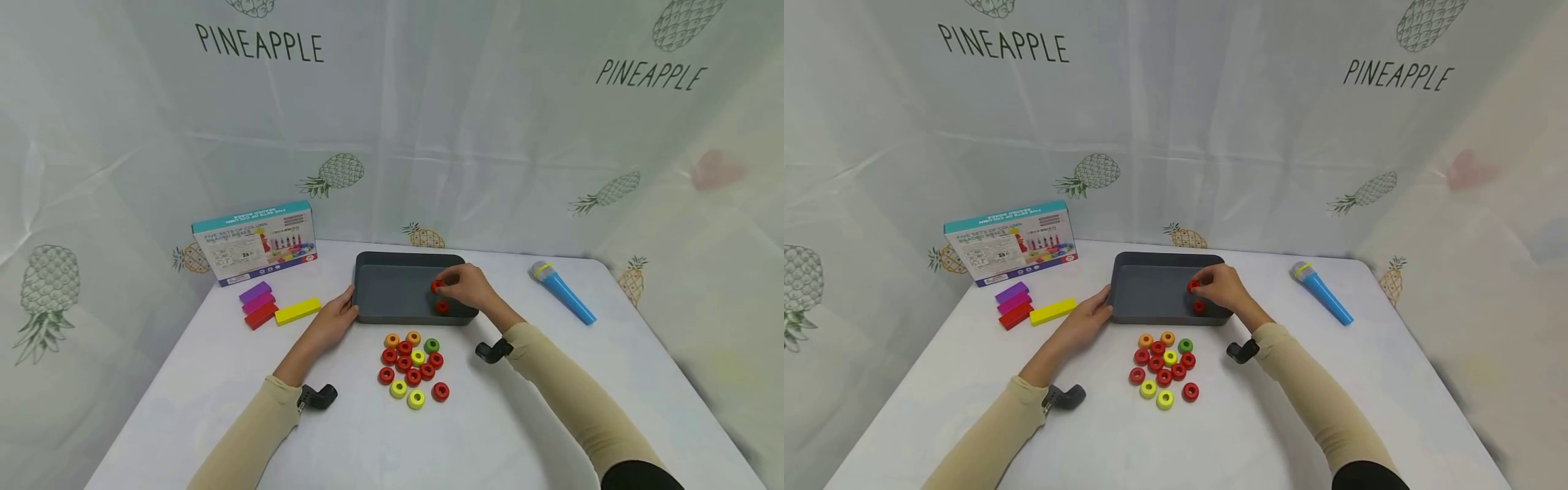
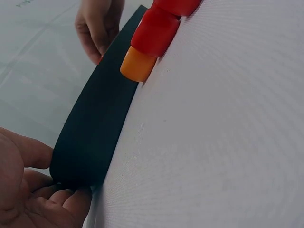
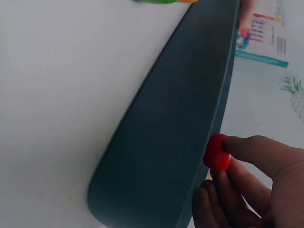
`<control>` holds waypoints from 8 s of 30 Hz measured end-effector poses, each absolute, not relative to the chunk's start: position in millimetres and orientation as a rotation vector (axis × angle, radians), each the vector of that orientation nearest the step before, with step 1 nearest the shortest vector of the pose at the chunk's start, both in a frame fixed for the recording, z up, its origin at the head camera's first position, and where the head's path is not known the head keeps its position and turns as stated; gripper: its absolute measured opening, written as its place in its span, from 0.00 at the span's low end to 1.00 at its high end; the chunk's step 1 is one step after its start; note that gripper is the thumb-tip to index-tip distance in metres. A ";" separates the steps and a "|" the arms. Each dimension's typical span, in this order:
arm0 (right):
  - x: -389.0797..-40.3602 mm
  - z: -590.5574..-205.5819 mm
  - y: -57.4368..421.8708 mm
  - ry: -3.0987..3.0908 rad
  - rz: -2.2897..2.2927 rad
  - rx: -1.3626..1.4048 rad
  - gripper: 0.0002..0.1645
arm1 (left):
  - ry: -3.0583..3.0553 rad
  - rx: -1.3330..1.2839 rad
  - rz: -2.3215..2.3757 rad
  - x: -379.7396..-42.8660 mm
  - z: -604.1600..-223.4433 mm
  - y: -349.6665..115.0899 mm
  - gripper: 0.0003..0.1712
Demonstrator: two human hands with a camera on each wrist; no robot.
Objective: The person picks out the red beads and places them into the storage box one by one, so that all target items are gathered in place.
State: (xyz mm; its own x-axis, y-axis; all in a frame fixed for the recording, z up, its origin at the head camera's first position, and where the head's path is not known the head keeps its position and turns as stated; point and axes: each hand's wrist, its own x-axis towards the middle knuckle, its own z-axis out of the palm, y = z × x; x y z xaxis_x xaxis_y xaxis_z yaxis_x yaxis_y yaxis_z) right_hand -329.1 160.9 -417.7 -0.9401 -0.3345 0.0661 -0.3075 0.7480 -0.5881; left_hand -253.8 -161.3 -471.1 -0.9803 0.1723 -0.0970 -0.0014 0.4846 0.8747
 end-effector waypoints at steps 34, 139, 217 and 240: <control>-339.4 -436.9 163.8 2.888 -0.827 -0.544 0.16 | 2.570 0.125 1.499 -254.4 -472.2 -160.1 0.36; -206.2 -452.6 169.6 2.690 -1.089 -0.647 0.14 | 2.550 0.120 1.487 -251.6 -470.8 -162.4 0.37; -315.1 -431.5 139.4 2.869 -0.800 -0.738 0.11 | 2.551 0.125 1.513 -253.7 -473.3 -162.8 0.36; -310.2 -434.8 141.8 2.884 -0.773 -0.731 0.13 | 2.546 0.113 1.509 -249.4 -469.9 -161.1 0.36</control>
